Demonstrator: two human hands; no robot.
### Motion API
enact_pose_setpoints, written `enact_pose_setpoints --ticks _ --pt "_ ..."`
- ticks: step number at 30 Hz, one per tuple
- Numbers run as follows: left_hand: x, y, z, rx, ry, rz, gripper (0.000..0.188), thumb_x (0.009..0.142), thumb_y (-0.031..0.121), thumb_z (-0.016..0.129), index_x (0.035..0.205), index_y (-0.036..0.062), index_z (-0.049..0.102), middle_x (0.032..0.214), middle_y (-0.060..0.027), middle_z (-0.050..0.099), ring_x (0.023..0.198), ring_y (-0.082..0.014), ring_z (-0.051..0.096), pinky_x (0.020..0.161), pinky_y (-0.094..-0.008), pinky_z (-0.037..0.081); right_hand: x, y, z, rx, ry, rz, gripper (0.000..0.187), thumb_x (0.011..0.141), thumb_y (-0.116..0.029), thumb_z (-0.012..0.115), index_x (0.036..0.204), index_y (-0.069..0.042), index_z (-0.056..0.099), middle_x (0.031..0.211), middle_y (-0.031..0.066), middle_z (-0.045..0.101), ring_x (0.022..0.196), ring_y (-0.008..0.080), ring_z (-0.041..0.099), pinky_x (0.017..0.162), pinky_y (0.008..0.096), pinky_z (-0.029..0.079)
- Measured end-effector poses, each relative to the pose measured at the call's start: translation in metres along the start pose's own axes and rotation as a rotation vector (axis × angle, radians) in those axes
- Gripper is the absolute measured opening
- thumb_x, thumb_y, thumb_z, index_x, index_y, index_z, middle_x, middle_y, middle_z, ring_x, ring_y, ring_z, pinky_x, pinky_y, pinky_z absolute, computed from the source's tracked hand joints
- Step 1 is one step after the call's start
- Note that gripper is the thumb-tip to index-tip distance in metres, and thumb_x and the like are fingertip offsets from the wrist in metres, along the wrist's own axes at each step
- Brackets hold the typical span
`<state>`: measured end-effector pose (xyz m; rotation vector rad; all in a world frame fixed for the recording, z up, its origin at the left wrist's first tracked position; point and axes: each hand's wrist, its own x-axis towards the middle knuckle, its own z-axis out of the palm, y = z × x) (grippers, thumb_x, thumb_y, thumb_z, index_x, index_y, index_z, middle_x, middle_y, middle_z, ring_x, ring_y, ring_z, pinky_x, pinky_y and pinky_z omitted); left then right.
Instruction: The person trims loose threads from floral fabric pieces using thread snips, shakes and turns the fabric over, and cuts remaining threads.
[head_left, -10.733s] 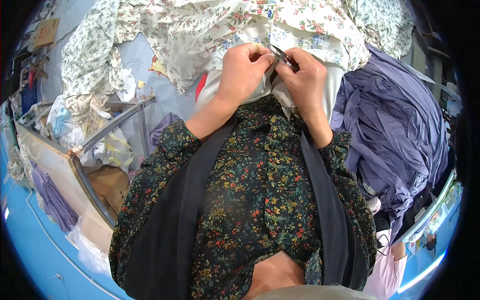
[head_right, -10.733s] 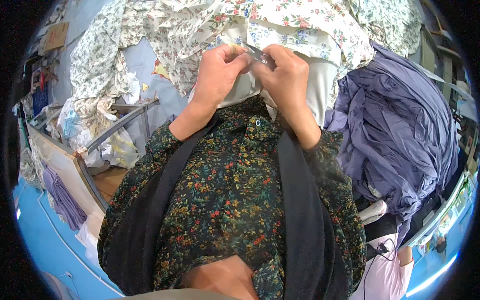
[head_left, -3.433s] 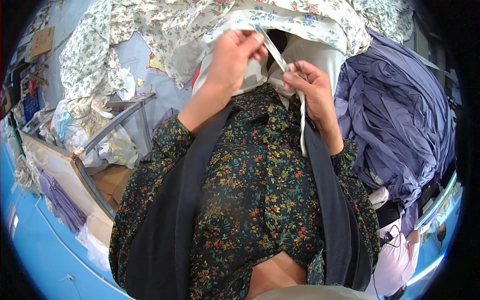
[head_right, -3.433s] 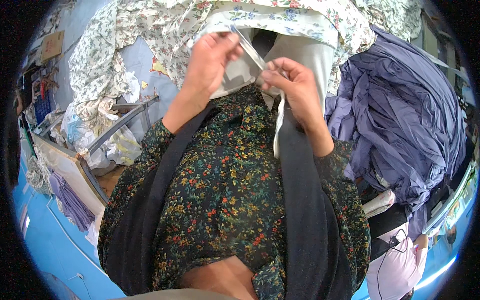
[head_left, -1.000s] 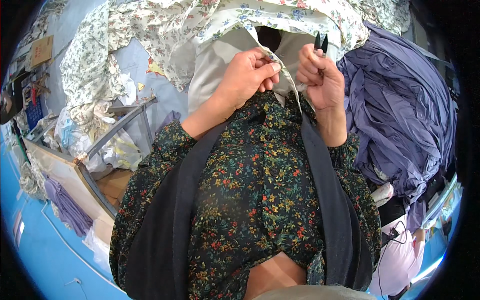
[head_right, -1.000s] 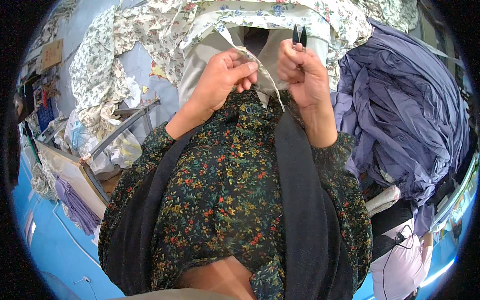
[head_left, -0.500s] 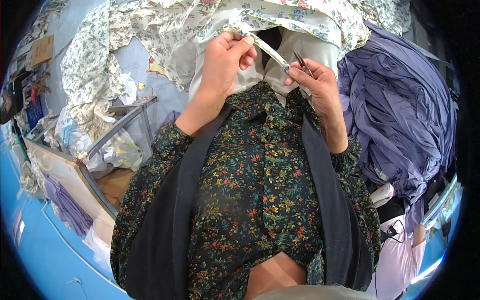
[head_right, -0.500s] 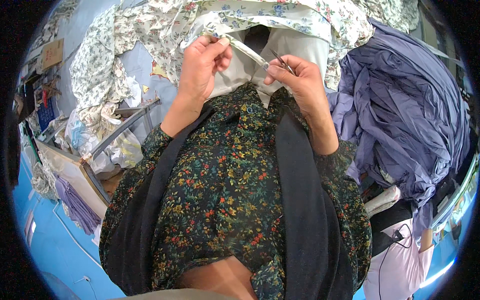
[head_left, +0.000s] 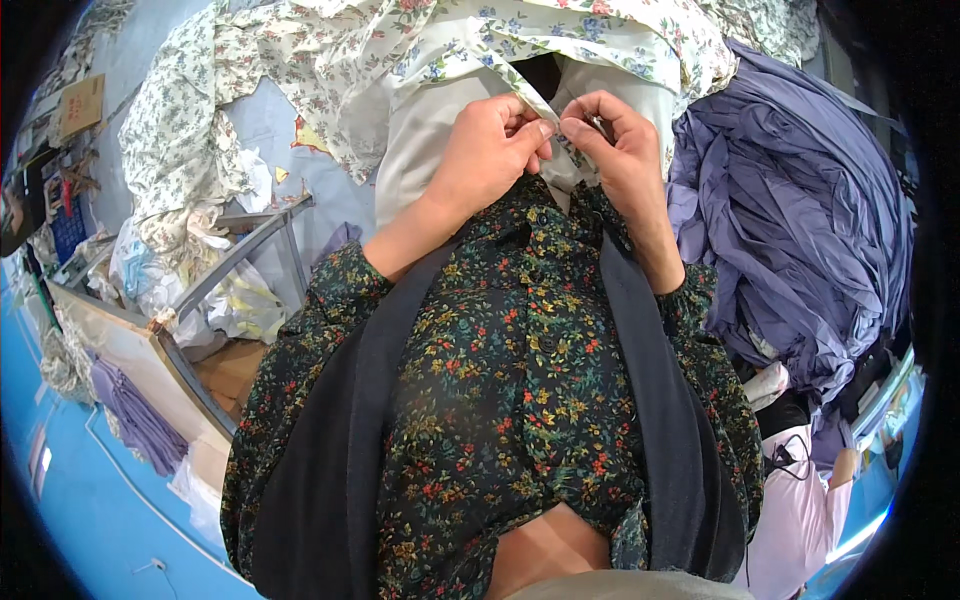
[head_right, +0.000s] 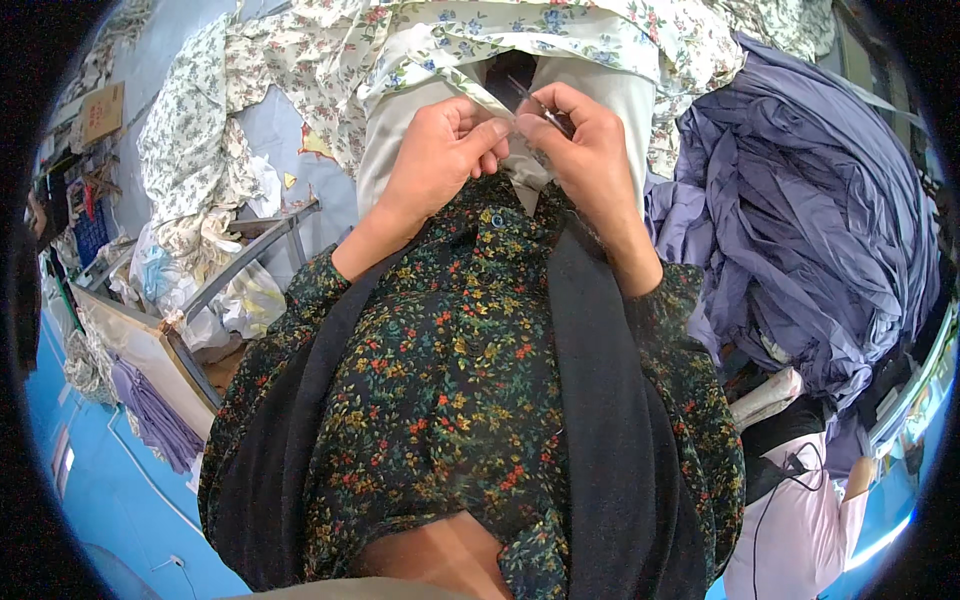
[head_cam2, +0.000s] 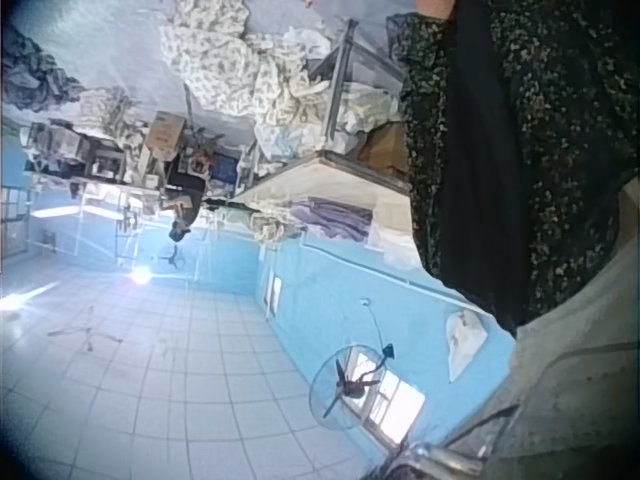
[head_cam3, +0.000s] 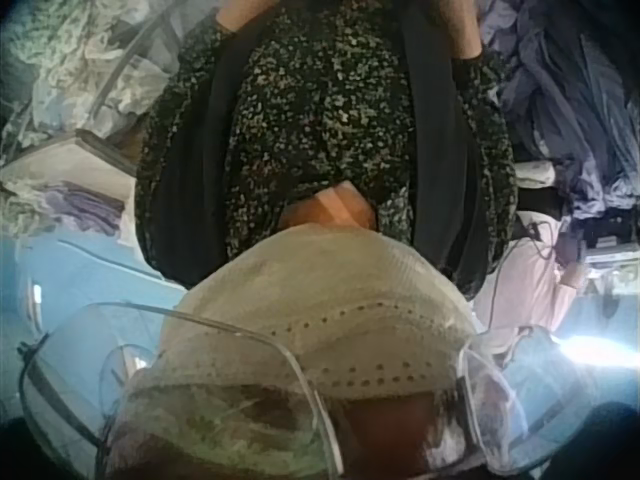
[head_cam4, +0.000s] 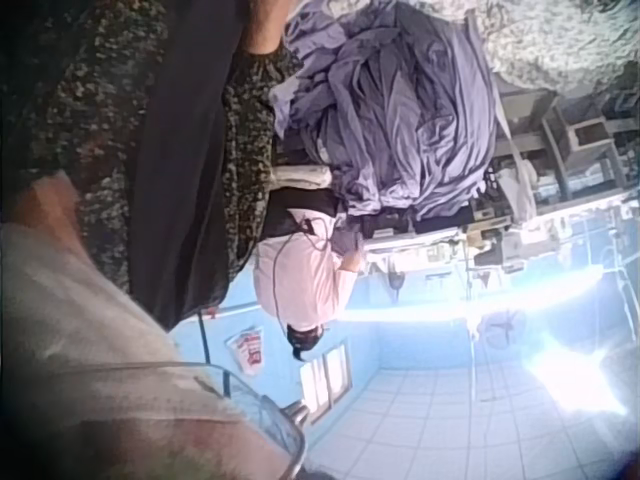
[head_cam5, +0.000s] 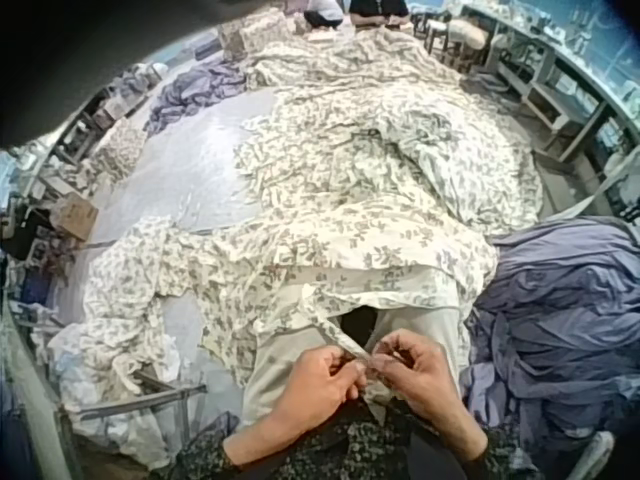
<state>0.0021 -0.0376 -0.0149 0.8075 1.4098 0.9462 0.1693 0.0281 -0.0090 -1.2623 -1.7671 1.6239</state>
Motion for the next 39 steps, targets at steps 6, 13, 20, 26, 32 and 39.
enact_pose_setpoints --ticks 6,13,20,26,32,39 --pt "-0.001 0.001 -0.002 -0.049 0.005 -0.019 0.018 0.093 0.016 0.063 0.092 -0.0017 0.064 0.074 -0.0038 0.065 0.058 -0.0069 0.055 0.051 -0.0207 0.043 0.006 0.015 -0.01 0.875 -0.173 0.25 0.012 0.092 -0.014 0.064 0.097 -0.003 0.061 0.076 -0.006 0.052 0.06 -0.001 0.04 0.053 0.0169 0.029" --pt "-0.001 -0.001 -0.001 -0.003 0.026 -0.002 0.017 0.093 0.015 0.064 0.092 -0.0016 0.065 0.074 -0.0033 0.065 0.058 -0.0067 0.055 0.053 -0.0218 0.043 0.005 0.008 0.008 0.273 -0.049 0.053 0.01 0.087 -0.015 0.068 0.088 -0.006 0.064 0.077 -0.0079 0.055 0.059 -0.0022 0.037 0.052 0.0175 0.027" --pt "-0.003 0.005 0.0 -0.102 -0.035 0.006 0.014 0.092 0.01 0.062 0.094 -0.0036 0.064 0.073 -0.0032 0.063 0.06 -0.0067 0.056 0.055 -0.0234 0.047 0.007 0.013 -0.005 0.608 -0.151 0.388 0.01 0.086 -0.016 0.065 0.087 -0.007 0.06 0.068 -0.0091 0.048 0.052 -0.0016 0.032 0.047 0.0185 0.022" --pt "-0.001 -0.004 -0.005 -0.236 -0.008 -0.001 0.016 0.093 0.015 0.064 0.097 -0.0004 0.064 0.075 -0.0043 0.065 0.063 -0.0082 0.057 0.058 -0.0214 0.046 0.005 0.02 -0.024 0.869 -0.172 0.162 0.011 0.09 -0.016 0.064 0.091 -0.008 0.056 0.067 -0.0092 0.041 0.05 0.0004 0.027 0.046 0.0182 0.02" --pt "0.001 -0.006 -0.003 -0.413 0.068 0.015 0.016 0.093 0.014 0.065 0.102 0.0002 0.064 0.08 -0.0071 0.066 0.067 -0.0119 0.061 0.061 -0.0241 0.049 -0.014 0.014 -0.006 0.114 0.058 -0.063 0.025 0.098 -0.025 0.059 0.105 -0.001 0.058 0.076 -0.0034 0.055 0.067 0.005 0.045 0.062 0.0214 0.038" --pt "-0.001 -0.009 -0.002 -0.418 0.045 0.035 0.018 0.093 0.014 0.065 0.105 0.0003 0.064 0.084 -0.0094 0.068 0.07 -0.0138 0.064 0.063 -0.0256 0.051 -0.015 0.004 -0.001 -0.002 0.031 -0.052 0.023 0.097 -0.023 0.059 0.098 0.0 0.059 0.071 -0.0022 0.055 0.067 0.0047 0.045 0.059 0.0216 0.036"
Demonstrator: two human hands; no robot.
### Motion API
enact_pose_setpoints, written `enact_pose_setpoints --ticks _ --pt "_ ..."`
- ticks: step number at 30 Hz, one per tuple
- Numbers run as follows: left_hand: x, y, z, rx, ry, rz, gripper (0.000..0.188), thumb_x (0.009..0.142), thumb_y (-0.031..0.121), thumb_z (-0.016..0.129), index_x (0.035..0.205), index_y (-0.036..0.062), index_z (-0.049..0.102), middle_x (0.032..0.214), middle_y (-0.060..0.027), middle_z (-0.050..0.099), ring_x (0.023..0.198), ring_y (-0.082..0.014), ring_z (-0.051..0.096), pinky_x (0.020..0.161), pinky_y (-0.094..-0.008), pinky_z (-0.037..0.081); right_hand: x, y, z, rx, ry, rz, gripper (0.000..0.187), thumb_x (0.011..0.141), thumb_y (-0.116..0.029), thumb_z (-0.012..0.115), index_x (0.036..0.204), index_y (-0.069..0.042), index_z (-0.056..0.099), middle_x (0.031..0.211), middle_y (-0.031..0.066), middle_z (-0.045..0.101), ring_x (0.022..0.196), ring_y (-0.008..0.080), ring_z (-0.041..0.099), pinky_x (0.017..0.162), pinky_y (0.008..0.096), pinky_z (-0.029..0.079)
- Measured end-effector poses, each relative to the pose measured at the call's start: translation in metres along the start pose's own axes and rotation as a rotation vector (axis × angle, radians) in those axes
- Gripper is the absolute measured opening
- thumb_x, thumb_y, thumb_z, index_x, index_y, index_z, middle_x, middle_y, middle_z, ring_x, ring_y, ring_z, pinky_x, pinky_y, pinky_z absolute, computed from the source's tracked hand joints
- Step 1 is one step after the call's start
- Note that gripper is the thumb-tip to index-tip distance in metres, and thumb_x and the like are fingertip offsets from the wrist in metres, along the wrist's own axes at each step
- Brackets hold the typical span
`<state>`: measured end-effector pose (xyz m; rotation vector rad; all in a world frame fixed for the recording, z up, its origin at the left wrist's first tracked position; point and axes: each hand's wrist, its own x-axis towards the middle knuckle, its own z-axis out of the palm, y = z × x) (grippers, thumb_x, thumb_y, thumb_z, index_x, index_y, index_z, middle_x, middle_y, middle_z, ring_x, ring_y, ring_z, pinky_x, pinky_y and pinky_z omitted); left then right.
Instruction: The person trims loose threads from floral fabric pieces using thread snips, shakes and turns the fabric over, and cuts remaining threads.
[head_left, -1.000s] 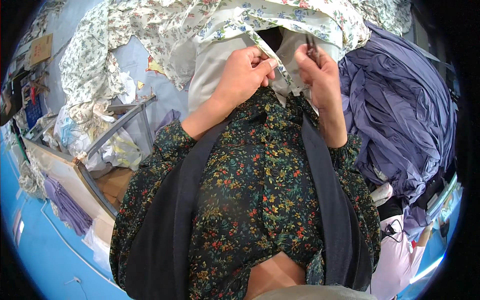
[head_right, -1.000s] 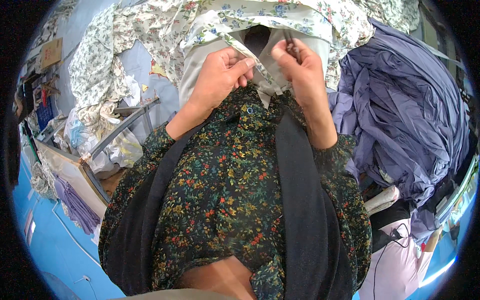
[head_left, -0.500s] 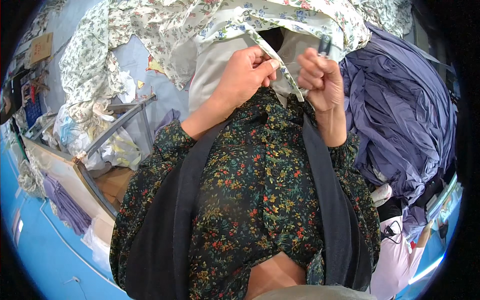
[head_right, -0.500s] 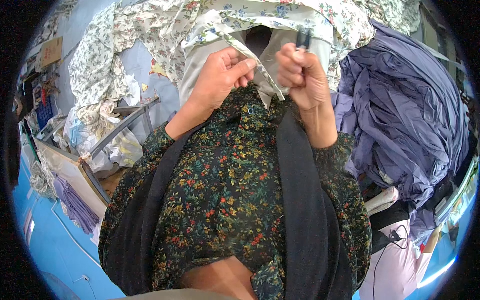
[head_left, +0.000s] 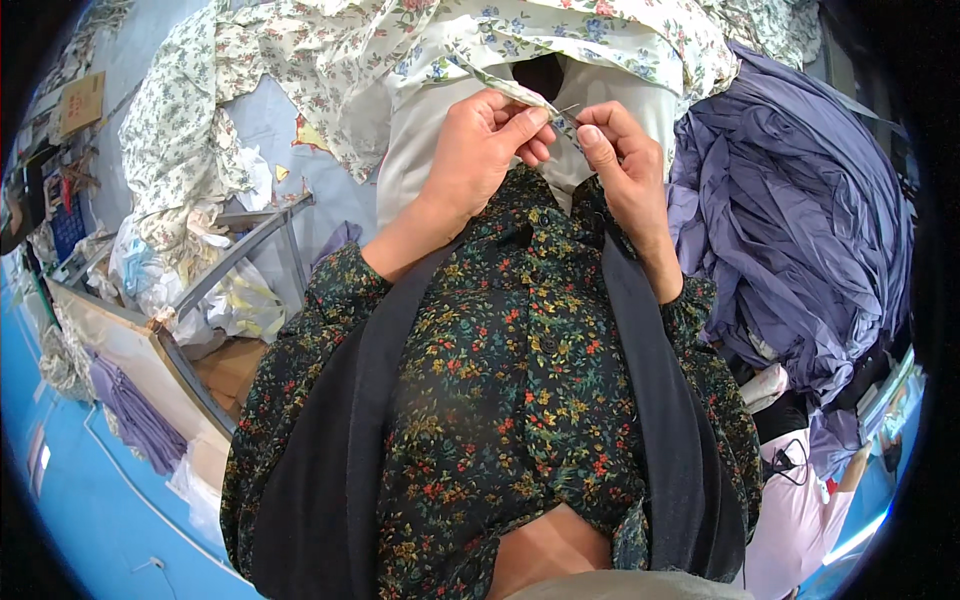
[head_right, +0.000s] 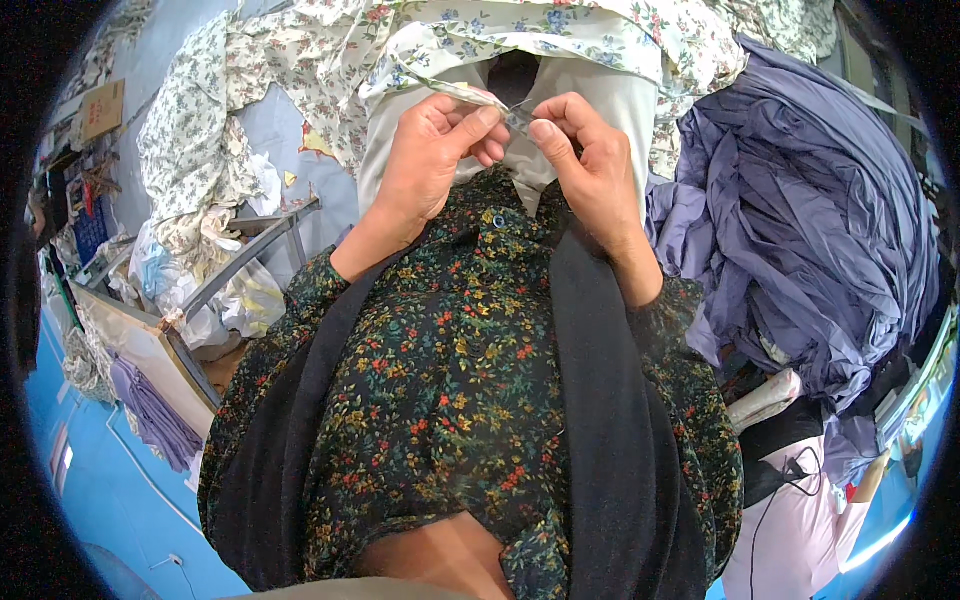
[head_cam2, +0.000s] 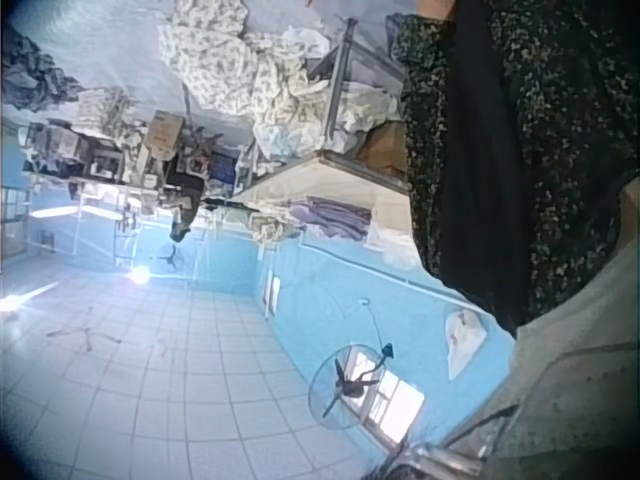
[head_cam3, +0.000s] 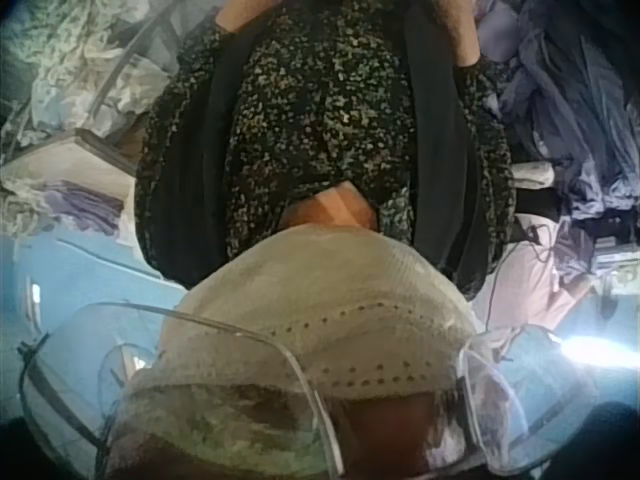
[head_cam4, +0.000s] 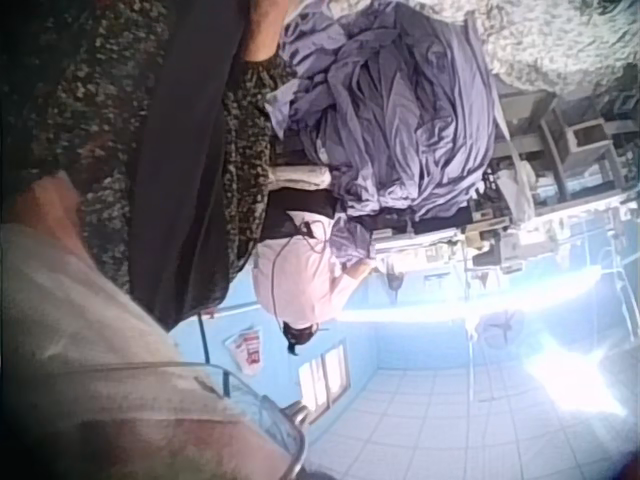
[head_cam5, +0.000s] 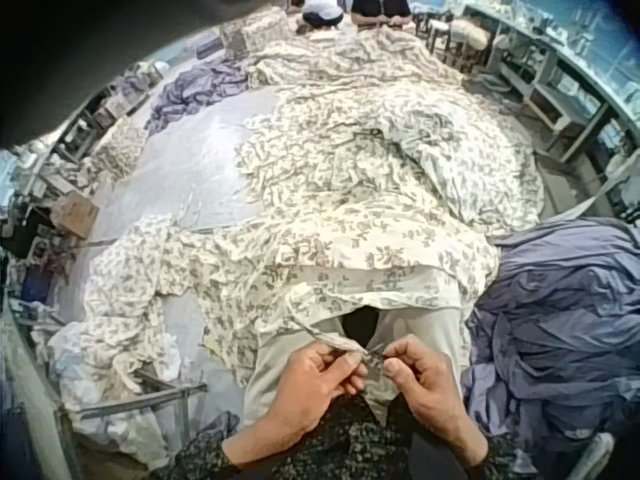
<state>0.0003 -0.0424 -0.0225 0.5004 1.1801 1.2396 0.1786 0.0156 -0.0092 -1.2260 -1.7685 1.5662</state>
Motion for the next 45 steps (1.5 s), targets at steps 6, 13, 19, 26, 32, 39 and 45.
enact_pose_setpoints --ticks 6,13,19,26,32,39,45 --pt "0.0 0.001 0.002 0.012 -0.008 0.0 0.018 0.094 0.014 0.065 0.106 -0.0001 0.063 0.083 -0.0092 0.068 0.07 -0.0144 0.063 0.063 -0.0259 0.051 0.0 0.002 -0.001 -0.008 -0.014 0.029 0.022 0.097 -0.023 0.059 0.095 -0.001 0.059 0.069 -0.0039 0.051 0.064 0.004 0.042 0.058 0.0214 0.034" --pt "0.001 0.0 0.001 -0.01 0.02 0.007 0.019 0.094 0.014 0.064 0.106 -0.0003 0.063 0.083 -0.0088 0.067 0.07 -0.0142 0.063 0.064 -0.0261 0.05 0.002 0.013 -0.005 0.101 -0.042 0.022 0.023 0.098 -0.024 0.058 0.093 -0.002 0.059 0.068 -0.0061 0.048 0.063 0.0022 0.038 0.055 0.0212 0.029" --pt "0.002 0.0 0.001 -0.013 0.005 0.017 0.019 0.094 0.014 0.064 0.106 -0.0004 0.063 0.083 -0.0087 0.067 0.069 -0.0142 0.063 0.064 -0.0256 0.05 0.001 0.013 -0.006 0.127 -0.039 0.045 0.024 0.098 -0.025 0.057 0.094 -0.002 0.059 0.066 -0.0068 0.045 0.061 0.0019 0.036 0.053 0.0207 0.027" --pt "0.004 0.0 -0.004 -0.052 0.04 -0.006 0.016 0.094 0.013 0.064 0.099 -0.0012 0.063 0.083 -0.0082 0.067 0.068 -0.0123 0.062 0.062 -0.0245 0.049 0.002 0.01 -0.027 0.433 -0.004 0.243 0.027 0.098 -0.028 0.056 0.103 -0.002 0.063 0.069 -0.0031 0.057 0.053 -0.001 0.033 0.048 0.0168 0.023" --pt "0.006 -0.002 -0.004 -0.069 0.045 -0.028 0.013 0.094 0.012 0.062 0.097 -0.0007 0.062 0.082 -0.007 0.066 0.067 -0.0106 0.06 0.062 -0.0226 0.048 -0.003 0.016 -0.027 0.332 -0.104 0.255 0.023 0.091 -0.021 0.065 0.103 -0.001 0.064 0.078 0.006 0.069 0.052 -0.0023 0.037 0.046 0.0172 0.024" --pt "0.001 0.009 0.01 0.049 -0.244 0.023 0.019 0.09 0.007 0.064 0.109 0.0032 0.064 0.081 -0.0057 0.064 0.066 -0.0077 0.057 0.057 -0.0182 0.041 -0.001 0.017 -0.026 0.833 -0.209 0.512 0.014 0.09 -0.017 0.064 0.095 -0.003 0.063 0.069 0.0052 0.064 0.042 0.0001 0.031 0.041 0.0187 0.018" --pt "0.005 -0.001 0.005 0.045 -0.14 -0.014 0.013 0.091 0.007 0.064 0.099 -0.0022 0.062 0.08 -0.0093 0.066 0.066 -0.0123 0.063 0.057 -0.0229 0.05 0.002 0.01 -0.01 0.485 -0.094 0.318 0.014 0.09 -0.015 0.063 0.094 -0.001 0.062 0.074 0.0016 0.063 0.056 0.0018 0.046 0.052 0.0173 0.034"
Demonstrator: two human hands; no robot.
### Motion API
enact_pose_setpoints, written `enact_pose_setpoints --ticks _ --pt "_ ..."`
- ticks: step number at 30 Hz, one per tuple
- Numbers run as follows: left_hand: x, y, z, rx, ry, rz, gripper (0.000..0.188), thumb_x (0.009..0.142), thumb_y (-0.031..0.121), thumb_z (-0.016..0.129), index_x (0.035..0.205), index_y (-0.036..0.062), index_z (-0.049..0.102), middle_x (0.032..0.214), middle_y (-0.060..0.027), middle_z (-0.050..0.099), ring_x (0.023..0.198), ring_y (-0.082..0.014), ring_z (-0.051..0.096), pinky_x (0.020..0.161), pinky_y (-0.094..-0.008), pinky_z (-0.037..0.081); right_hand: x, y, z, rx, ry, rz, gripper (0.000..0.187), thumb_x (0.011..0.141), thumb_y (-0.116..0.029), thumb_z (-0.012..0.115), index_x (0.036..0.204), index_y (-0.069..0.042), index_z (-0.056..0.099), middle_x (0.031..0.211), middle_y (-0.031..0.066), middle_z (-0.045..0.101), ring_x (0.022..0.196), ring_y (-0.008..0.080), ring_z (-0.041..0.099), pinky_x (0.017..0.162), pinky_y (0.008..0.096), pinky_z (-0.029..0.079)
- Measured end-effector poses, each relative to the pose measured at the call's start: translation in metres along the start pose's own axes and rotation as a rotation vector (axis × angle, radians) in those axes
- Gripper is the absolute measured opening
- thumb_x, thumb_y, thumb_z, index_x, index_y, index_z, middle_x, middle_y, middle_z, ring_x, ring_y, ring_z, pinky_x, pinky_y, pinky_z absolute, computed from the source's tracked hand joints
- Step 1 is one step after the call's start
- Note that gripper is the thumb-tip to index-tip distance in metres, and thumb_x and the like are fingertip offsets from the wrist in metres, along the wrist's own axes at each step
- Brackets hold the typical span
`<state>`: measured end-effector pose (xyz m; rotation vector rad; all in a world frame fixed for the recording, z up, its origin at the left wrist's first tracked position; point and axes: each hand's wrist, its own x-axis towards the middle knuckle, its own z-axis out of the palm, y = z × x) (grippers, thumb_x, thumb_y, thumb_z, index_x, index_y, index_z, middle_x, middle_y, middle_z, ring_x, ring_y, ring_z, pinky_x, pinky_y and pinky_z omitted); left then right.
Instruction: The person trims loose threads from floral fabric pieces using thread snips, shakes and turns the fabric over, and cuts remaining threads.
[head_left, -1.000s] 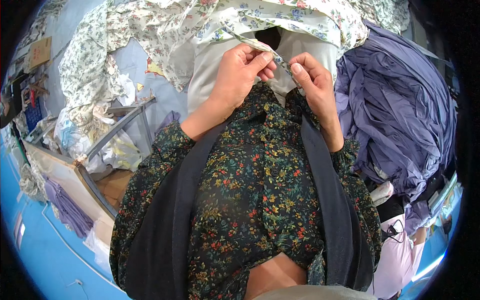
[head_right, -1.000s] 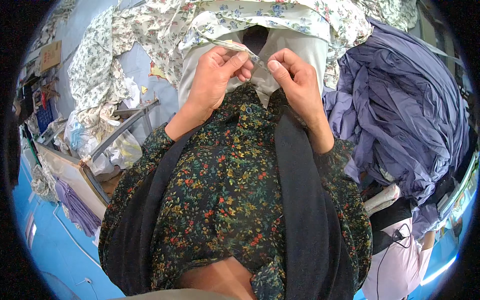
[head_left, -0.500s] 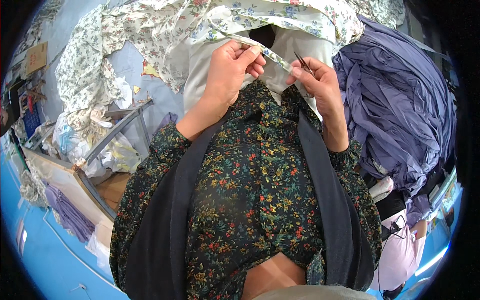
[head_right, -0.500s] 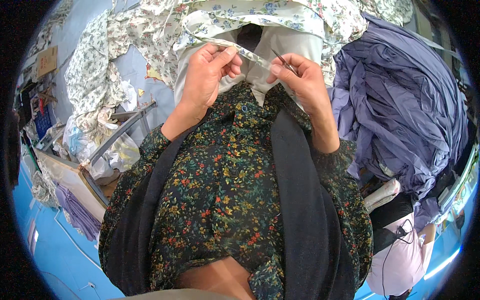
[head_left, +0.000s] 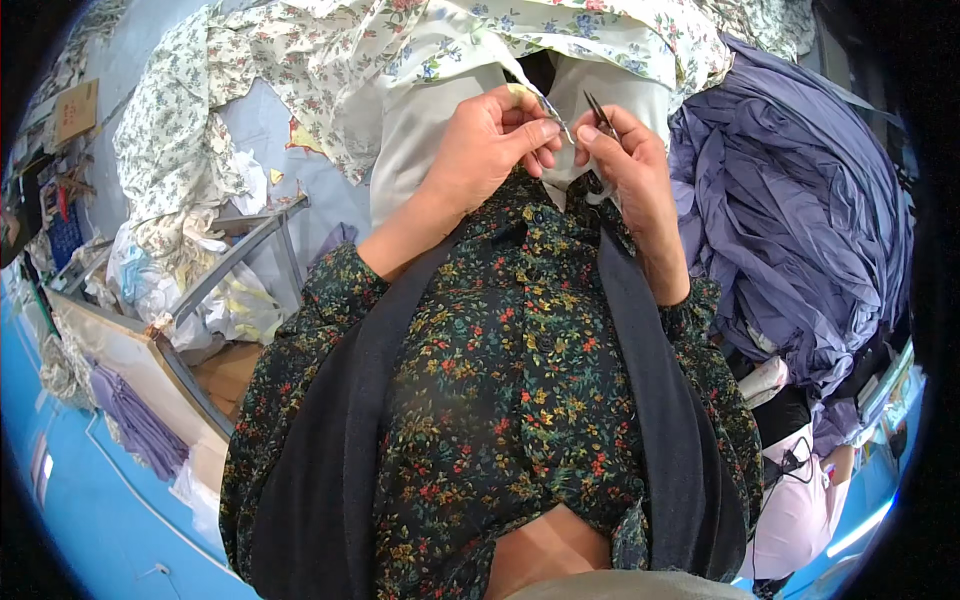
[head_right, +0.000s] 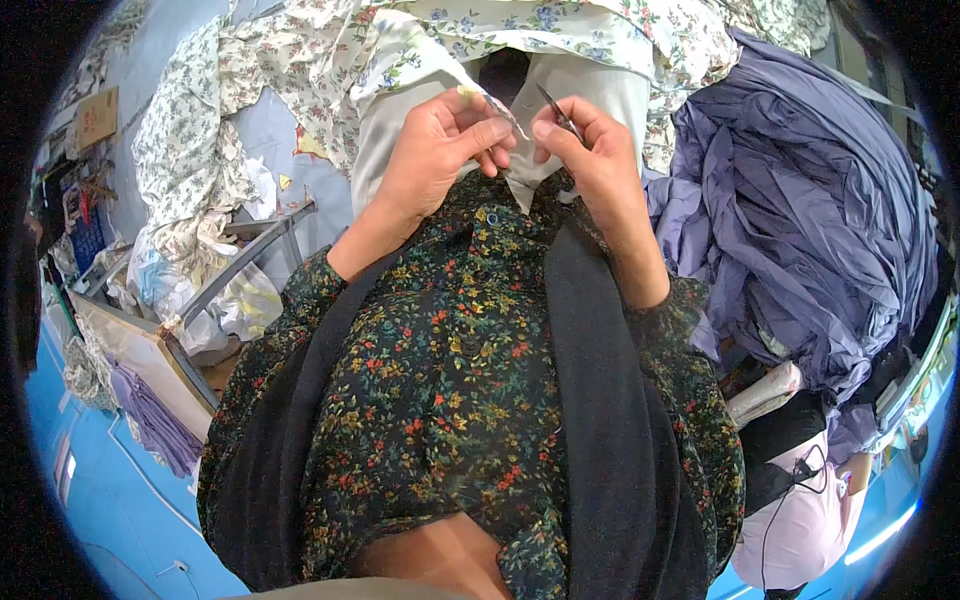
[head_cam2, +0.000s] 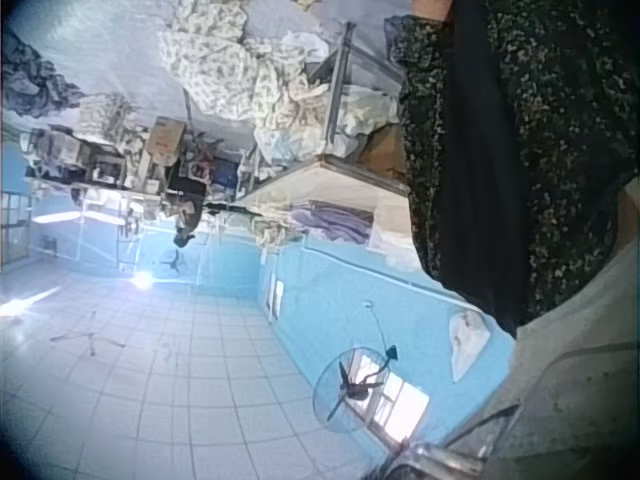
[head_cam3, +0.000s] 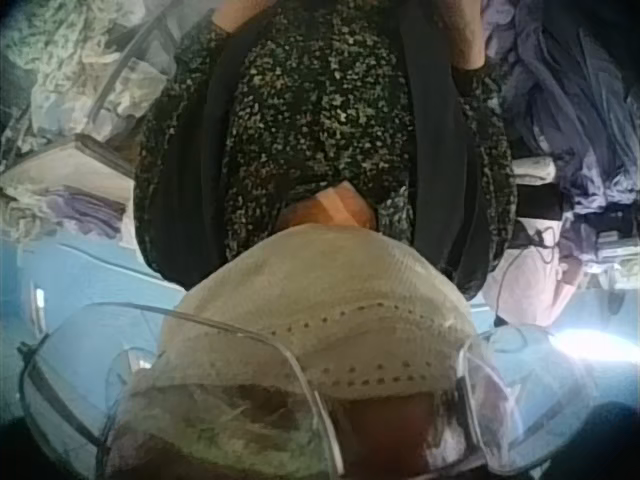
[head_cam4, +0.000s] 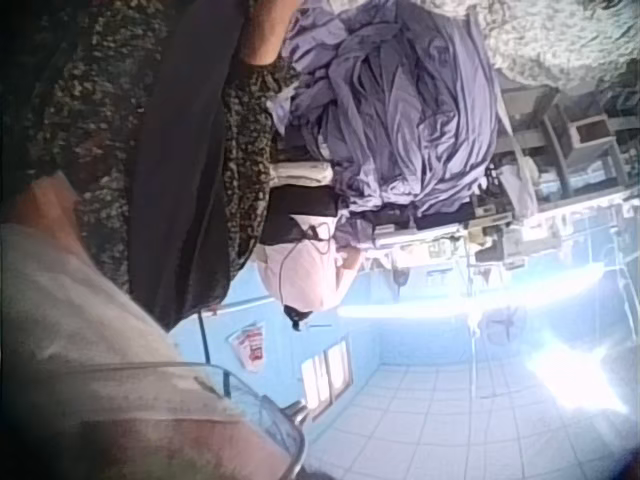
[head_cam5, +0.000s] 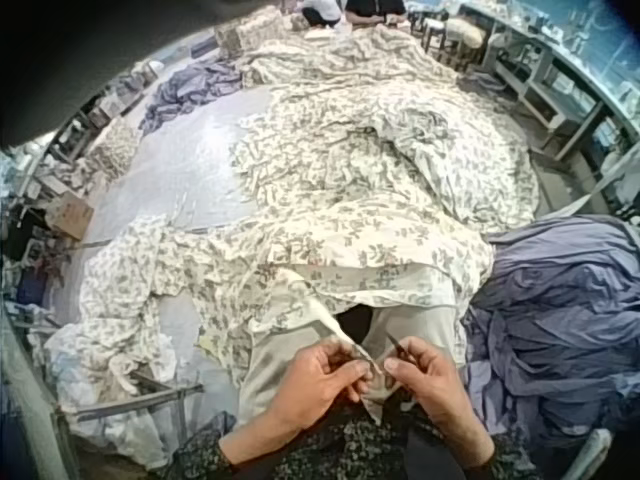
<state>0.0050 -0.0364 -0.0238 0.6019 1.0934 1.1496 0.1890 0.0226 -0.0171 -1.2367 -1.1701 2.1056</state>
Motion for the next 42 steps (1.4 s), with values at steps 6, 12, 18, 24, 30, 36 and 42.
enact_pose_setpoints --ticks 6,12,18,24,30,36,42 --pt "-0.003 0.005 0.0 0.063 0.06 -0.081 0.014 0.09 0.009 0.066 0.094 -0.0039 0.061 0.078 -0.0123 0.067 0.064 -0.0163 0.066 0.058 -0.0255 0.055 0.007 -0.005 0.011 -0.244 0.039 -0.234 0.015 0.089 -0.014 0.065 0.092 0.0 0.062 0.079 -0.0017 0.062 0.075 0.0027 0.055 0.068 0.0188 0.043" --pt "-0.004 0.005 0.001 0.004 0.014 -0.128 0.012 0.09 0.008 0.064 0.09 -0.0033 0.061 0.078 -0.0124 0.067 0.065 -0.0167 0.066 0.058 -0.0259 0.055 0.017 -0.001 -0.001 0.024 -0.118 -0.07 0.009 0.088 -0.01 0.061 0.092 -0.002 0.059 0.071 -0.0041 0.053 0.06 0.0019 0.044 0.055 0.0179 0.033" --pt "-0.002 0.006 -0.004 -0.219 0.054 -0.191 0.01 0.091 0.008 0.064 0.092 -0.0015 0.061 0.083 -0.0124 0.067 0.069 -0.018 0.067 0.063 -0.0266 0.055 0.009 0.002 -0.011 0.114 0.038 -0.051 0.016 0.09 -0.015 0.062 0.099 -0.002 0.057 0.068 -0.0046 0.049 0.056 0.0027 0.039 0.053 0.0187 0.03" --pt "-0.002 0.004 -0.004 -0.303 0.077 -0.167 0.011 0.091 0.008 0.064 0.095 -0.0013 0.061 0.086 -0.0136 0.068 0.072 -0.0191 0.068 0.065 -0.0269 0.056 -0.005 -0.004 0.012 -0.583 0.123 -0.355 0.027 0.096 -0.027 0.06 0.1 -0.001 0.057 0.073 0.0032 0.062 0.067 0.0082 0.052 0.063 0.0244 0.041" --pt "-0.004 0.009 -0.003 -0.271 0.062 -0.179 0.012 0.091 0.008 0.064 0.098 -0.0015 0.06 0.087 -0.0136 0.068 0.074 -0.0193 0.068 0.067 -0.0272 0.056 -0.003 -0.007 0.016 -0.613 0.137 -0.347 0.026 0.096 -0.027 0.06 0.095 -0.001 0.058 0.068 0.0046 0.06 0.063 0.008 0.05 0.06 0.025 0.04" --pt "-0.002 0.002 -0.005 -0.303 0.034 -0.143 0.014 0.091 0.008 0.064 0.102 -0.0004 0.059 0.09 -0.0132 0.068 0.077 -0.0193 0.068 0.07 -0.0286 0.055 -0.001 -0.005 0.001 -0.134 0.132 -0.134 0.022 0.095 -0.025 0.063 0.092 -0.003 0.062 0.061 -0.0046 0.051 0.051 0.0031 0.036 0.049 0.02 0.027" --pt "-0.002 -0.005 -0.002 -0.23 0.012 -0.01 0.021 0.093 0.009 0.062 0.112 -0.0005 0.058 0.093 -0.011 0.067 0.079 -0.018 0.065 0.072 -0.0292 0.052 0.001 -0.001 0.0 0.203 -0.005 0.151 0.014 0.088 -0.017 0.07 0.093 -0.005 0.066 0.062 -0.0062 0.053 0.048 0.0011 0.036 0.046 0.0194 0.022"
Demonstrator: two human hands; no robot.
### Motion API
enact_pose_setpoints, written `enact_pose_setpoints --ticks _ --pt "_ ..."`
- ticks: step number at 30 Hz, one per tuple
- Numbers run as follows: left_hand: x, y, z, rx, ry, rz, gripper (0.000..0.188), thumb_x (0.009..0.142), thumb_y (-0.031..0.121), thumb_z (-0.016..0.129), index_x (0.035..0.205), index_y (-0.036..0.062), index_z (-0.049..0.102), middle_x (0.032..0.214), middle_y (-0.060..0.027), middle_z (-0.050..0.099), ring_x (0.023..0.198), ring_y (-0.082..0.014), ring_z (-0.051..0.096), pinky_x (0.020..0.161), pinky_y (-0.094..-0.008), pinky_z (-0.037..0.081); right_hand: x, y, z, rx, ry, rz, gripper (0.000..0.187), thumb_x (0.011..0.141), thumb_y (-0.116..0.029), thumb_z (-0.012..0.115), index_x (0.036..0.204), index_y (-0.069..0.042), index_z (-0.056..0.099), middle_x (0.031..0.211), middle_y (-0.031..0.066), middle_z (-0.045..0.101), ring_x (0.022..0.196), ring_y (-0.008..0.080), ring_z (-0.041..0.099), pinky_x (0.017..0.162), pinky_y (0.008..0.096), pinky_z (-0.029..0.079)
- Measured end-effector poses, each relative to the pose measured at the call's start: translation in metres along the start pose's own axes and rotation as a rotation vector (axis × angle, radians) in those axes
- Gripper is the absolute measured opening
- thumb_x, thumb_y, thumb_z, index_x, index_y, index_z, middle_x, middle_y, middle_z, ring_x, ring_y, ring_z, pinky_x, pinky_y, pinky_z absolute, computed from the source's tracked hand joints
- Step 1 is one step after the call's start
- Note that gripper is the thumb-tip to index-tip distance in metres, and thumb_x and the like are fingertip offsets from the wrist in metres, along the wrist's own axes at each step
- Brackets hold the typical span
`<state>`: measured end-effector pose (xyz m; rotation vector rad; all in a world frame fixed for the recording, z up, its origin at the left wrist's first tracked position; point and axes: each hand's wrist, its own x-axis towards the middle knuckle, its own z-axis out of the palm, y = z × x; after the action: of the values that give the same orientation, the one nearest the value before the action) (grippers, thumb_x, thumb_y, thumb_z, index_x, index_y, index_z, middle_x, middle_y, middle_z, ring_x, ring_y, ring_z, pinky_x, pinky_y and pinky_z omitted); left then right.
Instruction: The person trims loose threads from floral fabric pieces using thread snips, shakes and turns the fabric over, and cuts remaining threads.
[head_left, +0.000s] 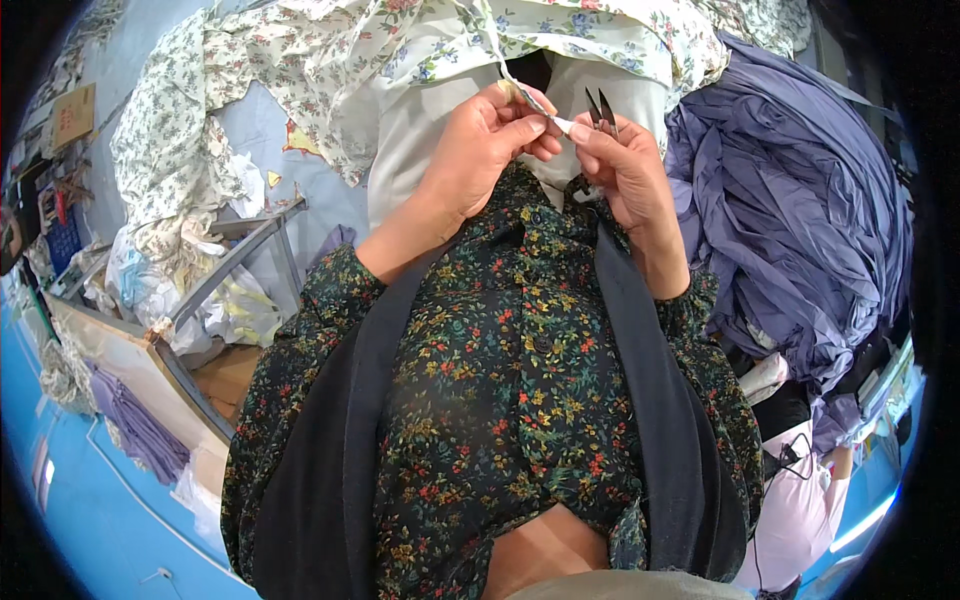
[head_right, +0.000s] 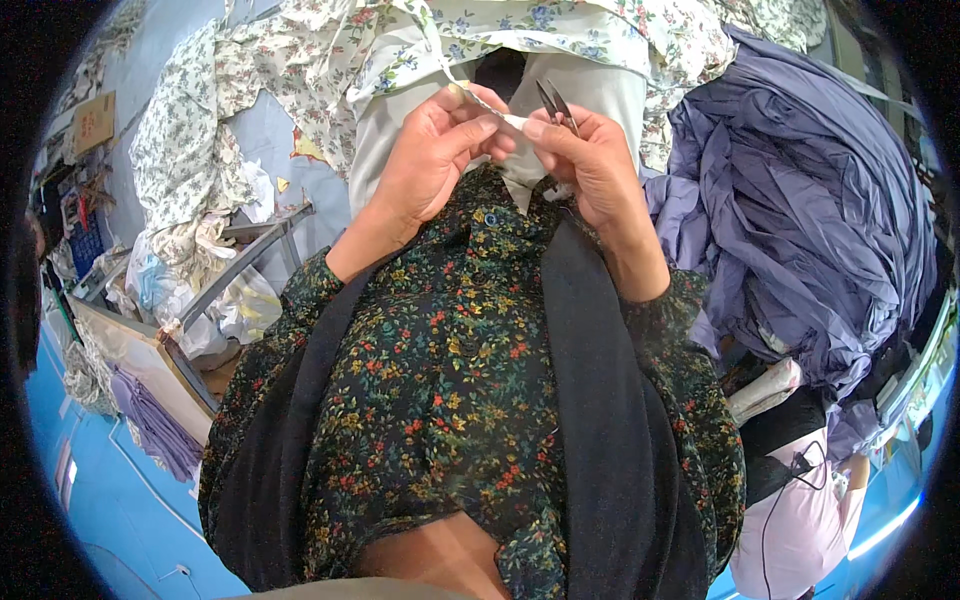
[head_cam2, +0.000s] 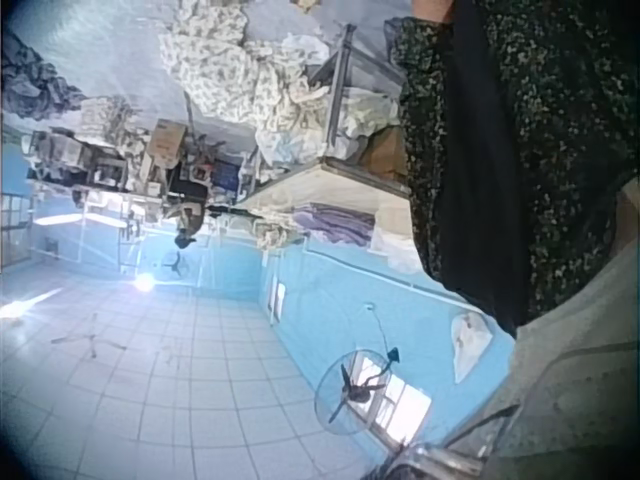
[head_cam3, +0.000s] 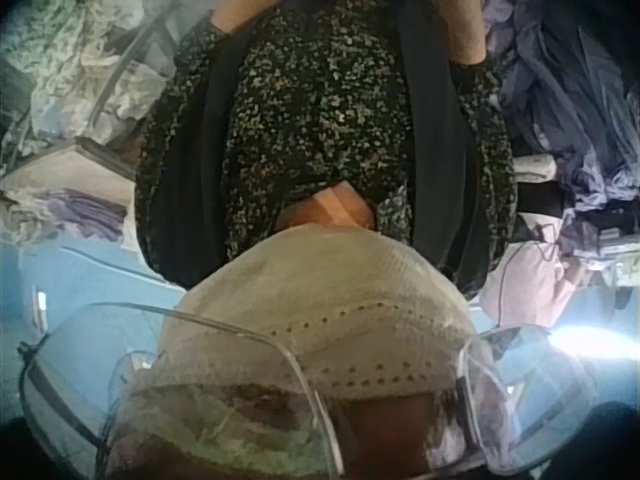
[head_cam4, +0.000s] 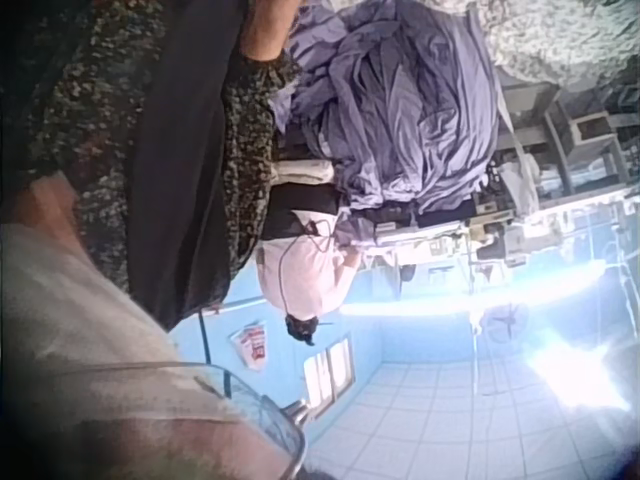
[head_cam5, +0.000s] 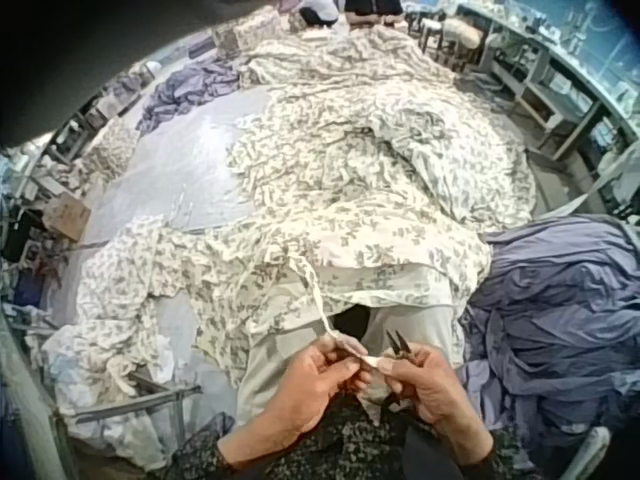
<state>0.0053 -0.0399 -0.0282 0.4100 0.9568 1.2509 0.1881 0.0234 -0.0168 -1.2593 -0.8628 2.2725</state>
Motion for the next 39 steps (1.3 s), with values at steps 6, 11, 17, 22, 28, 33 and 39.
enact_pose_setpoints --ticks 6,11,17,22,28,33,39 --pt "-0.003 0.006 0.005 0.477 0.079 -0.042 0.018 0.092 0.013 0.063 0.095 -0.0041 0.063 0.081 -0.0079 0.067 0.066 -0.0118 0.063 0.06 -0.0264 0.053 -0.001 0.001 0.011 -0.23 0.117 -0.207 0.012 0.086 -0.014 0.07 0.094 -0.006 0.068 0.065 -0.0053 0.056 0.053 0.0004 0.041 0.05 0.0184 0.026" --pt "-0.002 0.004 0.007 0.564 0.161 0.035 0.023 0.094 0.019 0.065 0.09 -0.0039 0.064 0.075 -0.0056 0.066 0.065 -0.0094 0.06 0.059 -0.0232 0.049 0.001 -0.004 0.006 -0.26 0.125 -0.209 0.012 0.088 -0.016 0.065 0.093 -0.005 0.067 0.068 -0.0049 0.058 0.056 0.0006 0.041 0.051 0.0181 0.027" --pt "-0.003 0.004 0.003 0.814 0.099 0.126 0.022 0.093 0.018 0.065 0.092 -0.004 0.064 0.075 -0.0041 0.065 0.065 -0.0081 0.058 0.059 -0.0238 0.048 0.009 0.001 0.008 -0.227 0.031 -0.165 0.012 0.088 -0.017 0.064 0.089 -0.005 0.062 0.067 -0.0071 0.05 0.055 0.0006 0.038 0.05 0.0185 0.026" --pt "-0.002 0.002 0.001 0.668 0.08 0.088 0.02 0.094 0.017 0.065 0.1 -0.0021 0.064 0.078 -0.0031 0.065 0.066 -0.0076 0.057 0.061 -0.0239 0.048 0.018 0.003 -0.02 0.205 -0.251 -0.037 0.014 0.09 -0.017 0.062 0.096 -0.004 0.058 0.07 -0.0084 0.048 0.059 0.001 0.038 0.053 0.0183 0.028" --pt "-0.003 0.004 0.002 0.454 0.144 0.05 0.02 0.095 0.018 0.063 0.103 -0.0007 0.064 0.08 -0.0027 0.065 0.069 -0.0078 0.058 0.064 -0.0233 0.048 -0.004 0.002 0.002 -0.407 0.072 -0.401 0.027 0.096 -0.028 0.06 0.102 -0.002 0.057 0.067 -0.0038 0.05 0.061 0.004 0.041 0.057 0.0212 0.035" --pt "-0.004 0.004 0.002 0.451 0.144 0.067 0.02 0.095 0.018 0.063 0.102 -0.0002 0.064 0.081 -0.0027 0.065 0.069 -0.0078 0.058 0.064 -0.0231 0.048 -0.013 -0.004 0.015 -0.792 0.172 -0.483 0.029 0.096 -0.028 0.061 0.09 0.0 0.059 0.065 0.0 0.053 0.066 0.0056 0.048 0.06 0.0235 0.04" --pt "0.0 0.004 0.001 0.43 0.135 0.07 0.02 0.095 0.019 0.063 0.1 -0.0003 0.063 0.081 -0.0029 0.065 0.069 -0.0077 0.057 0.064 -0.0229 0.048 -0.008 -0.006 0.014 -0.83 0.174 -0.508 0.026 0.096 -0.025 0.061 0.087 0.0 0.06 0.063 -0.0015 0.051 0.064 0.0052 0.046 0.059 0.0226 0.039"
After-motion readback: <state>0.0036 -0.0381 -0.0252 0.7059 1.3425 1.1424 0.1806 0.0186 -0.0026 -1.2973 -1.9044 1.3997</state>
